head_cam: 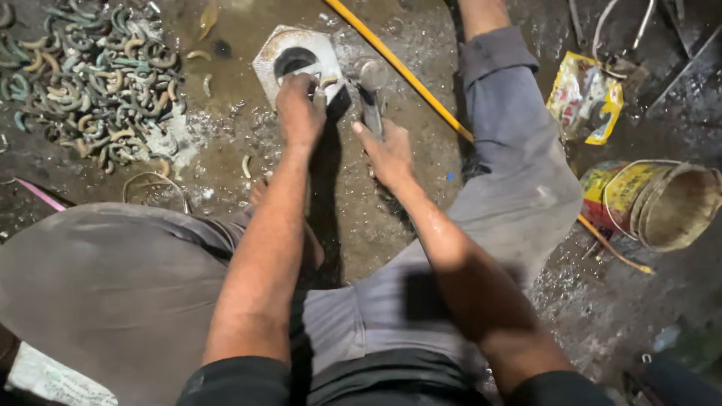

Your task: The person sits on a wet floor and repeatedly uses a hammer and pliers to shape small metal hooks on a metal block. They pick up hooks from a pile, strike them, and adjust them with pliers.

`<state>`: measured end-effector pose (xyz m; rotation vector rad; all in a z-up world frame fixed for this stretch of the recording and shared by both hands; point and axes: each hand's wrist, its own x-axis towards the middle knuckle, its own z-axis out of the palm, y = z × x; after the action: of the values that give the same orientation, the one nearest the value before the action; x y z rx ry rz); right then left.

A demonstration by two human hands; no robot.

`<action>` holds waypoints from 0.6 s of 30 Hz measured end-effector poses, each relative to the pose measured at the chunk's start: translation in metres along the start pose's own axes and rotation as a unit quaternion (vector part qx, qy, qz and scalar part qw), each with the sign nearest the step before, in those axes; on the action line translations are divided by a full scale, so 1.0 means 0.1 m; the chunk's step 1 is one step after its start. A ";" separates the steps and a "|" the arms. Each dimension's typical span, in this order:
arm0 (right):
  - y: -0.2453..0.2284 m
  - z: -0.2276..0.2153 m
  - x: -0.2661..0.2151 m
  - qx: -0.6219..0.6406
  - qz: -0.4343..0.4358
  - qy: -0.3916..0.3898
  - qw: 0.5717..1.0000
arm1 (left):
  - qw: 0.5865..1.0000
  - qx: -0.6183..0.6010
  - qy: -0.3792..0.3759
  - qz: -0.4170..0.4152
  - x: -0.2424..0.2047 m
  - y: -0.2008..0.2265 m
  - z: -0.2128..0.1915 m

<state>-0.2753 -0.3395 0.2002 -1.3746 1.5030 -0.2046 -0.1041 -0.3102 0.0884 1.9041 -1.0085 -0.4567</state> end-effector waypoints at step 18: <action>-0.02 0.02 0.09 0.076 -0.099 -0.007 0.992 | 0.997 0.023 0.036 0.066 -0.13 0.20 -0.03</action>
<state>-0.2708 -0.3463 0.1953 -1.3971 1.3117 -0.4257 -0.1192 -0.3039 0.1060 1.8686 -1.0969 -0.2889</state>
